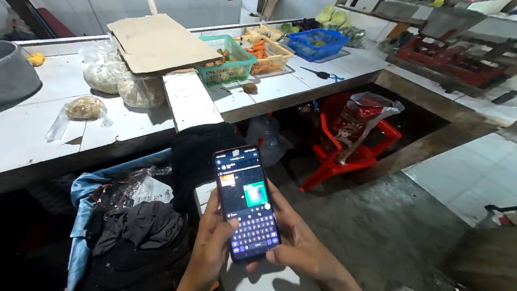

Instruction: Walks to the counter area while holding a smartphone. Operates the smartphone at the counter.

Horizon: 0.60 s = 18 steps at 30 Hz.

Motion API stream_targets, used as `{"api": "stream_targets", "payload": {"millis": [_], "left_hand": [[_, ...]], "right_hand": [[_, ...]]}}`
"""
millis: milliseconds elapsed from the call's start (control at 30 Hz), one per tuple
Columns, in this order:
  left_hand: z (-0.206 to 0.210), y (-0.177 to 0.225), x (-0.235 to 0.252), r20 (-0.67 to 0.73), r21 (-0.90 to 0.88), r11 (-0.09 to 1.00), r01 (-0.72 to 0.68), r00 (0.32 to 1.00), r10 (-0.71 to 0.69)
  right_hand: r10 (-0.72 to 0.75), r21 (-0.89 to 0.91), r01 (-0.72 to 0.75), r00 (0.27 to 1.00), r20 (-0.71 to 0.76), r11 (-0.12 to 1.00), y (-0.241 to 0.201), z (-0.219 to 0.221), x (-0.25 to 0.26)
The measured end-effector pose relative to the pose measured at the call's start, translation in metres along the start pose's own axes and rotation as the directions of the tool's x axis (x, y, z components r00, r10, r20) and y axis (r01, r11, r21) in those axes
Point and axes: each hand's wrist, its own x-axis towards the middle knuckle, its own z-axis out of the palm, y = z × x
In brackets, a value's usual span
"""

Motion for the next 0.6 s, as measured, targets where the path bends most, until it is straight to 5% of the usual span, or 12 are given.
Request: {"api": "stream_targets", "payload": {"millis": [600], "left_hand": [[-0.0012, -0.0017, -0.0025, -0.003, 0.043, 0.999, -0.025, 1.0, 0.025]], "right_hand": [[0.007, -0.044, -0.007, 1.0, -0.001, 0.999, -0.0004, 0.0012, 0.0003]]}}
